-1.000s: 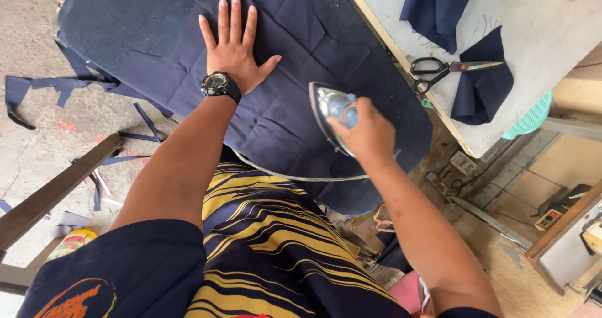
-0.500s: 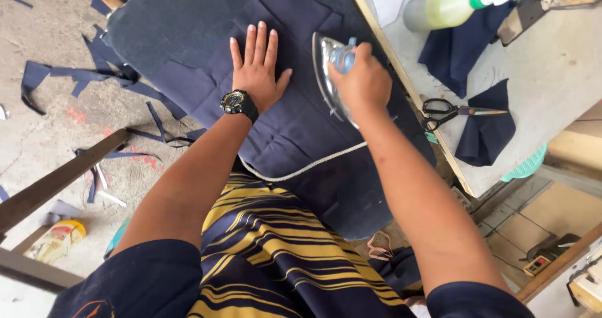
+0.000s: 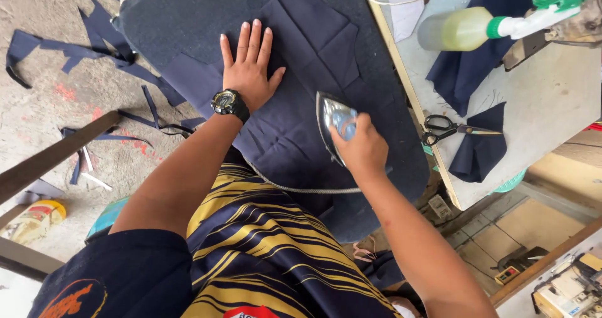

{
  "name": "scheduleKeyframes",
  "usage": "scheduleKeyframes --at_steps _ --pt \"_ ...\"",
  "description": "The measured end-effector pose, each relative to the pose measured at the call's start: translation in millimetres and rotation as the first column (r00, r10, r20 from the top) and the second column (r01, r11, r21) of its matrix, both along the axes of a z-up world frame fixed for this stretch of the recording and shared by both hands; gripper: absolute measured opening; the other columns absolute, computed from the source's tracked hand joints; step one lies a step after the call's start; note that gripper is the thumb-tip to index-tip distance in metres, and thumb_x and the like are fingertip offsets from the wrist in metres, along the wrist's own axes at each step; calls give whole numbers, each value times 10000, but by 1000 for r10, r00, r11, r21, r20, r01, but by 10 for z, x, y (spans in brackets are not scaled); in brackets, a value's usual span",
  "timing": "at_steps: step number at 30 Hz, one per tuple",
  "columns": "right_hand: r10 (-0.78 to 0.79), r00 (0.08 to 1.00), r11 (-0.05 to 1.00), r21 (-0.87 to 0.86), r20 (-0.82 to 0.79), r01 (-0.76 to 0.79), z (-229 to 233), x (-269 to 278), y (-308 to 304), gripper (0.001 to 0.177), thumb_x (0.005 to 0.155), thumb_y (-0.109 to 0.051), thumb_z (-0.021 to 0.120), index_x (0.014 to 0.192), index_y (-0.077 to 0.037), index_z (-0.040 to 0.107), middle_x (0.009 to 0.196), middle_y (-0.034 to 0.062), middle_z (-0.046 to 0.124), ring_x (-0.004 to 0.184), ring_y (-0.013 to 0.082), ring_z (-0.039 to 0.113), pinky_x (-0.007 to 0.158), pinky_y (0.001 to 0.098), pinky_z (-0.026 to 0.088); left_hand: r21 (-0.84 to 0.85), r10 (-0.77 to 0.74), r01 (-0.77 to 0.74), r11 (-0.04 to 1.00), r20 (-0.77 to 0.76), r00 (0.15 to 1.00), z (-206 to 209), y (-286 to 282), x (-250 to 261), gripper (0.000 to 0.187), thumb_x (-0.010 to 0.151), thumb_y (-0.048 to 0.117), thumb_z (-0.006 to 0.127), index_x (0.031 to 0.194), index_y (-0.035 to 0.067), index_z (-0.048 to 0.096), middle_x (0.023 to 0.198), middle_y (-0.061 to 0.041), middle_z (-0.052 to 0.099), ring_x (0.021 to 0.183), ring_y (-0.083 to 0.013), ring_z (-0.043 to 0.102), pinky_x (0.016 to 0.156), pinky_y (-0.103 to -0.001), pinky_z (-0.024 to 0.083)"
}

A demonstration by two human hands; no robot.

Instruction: The person lays a dark blue fabric piece on an ironing board, sprays it with water, and irons it with a steam iron. They repeatedly smooth and press the fabric, then fold it and place it on a nearby table.

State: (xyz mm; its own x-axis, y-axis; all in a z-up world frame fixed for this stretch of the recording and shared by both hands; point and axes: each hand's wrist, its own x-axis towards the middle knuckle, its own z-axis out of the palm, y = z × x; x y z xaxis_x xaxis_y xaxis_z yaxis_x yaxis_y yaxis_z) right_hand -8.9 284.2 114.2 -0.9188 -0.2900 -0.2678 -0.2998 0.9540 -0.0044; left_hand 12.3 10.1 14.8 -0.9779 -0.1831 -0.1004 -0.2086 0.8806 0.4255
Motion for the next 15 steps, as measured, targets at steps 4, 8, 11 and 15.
scheduleKeyframes --at_steps 4,8,11,15 --pt "3 1000 999 -52 -28 -5 -34 -436 -619 547 826 -588 778 1001 -133 530 822 80 707 669 392 686 515 528 500 -2 180 -180 984 17 984 63 -158 72 804 1053 491 635 1636 77 267 1675 -196 182 1544 -381 121 1159 -744 79" --pt "71 993 995 -62 -96 -78 -93 -772 -1089 529 817 -576 802 1005 -146 558 793 78 708 634 369 695 484 516 510 -18 433 -434 901 107 895 157 -652 351 818 1052 526 619 1649 102 253 1689 -161 136 1546 -370 55 1170 -731 31" --pt "129 974 982 -110 -185 -151 -143 -1009 -1382 510 821 -569 812 992 -154 570 799 53 719 633 338 705 484 493 520 -86 557 -553 829 210 803 137 -910 563 843 1118 636 447 1667 84 124 1706 -148 46 1566 -354 5 1199 -728 70" --pt "177 970 969 -142 -168 -201 -155 -1350 -1676 536 860 -543 832 1038 -121 553 854 100 742 674 369 719 482 495 534 -98 514 -507 856 271 814 121 -951 598 953 1079 765 346 1682 84 64 1692 -180 -49 1556 -374 -71 1223 -716 54"
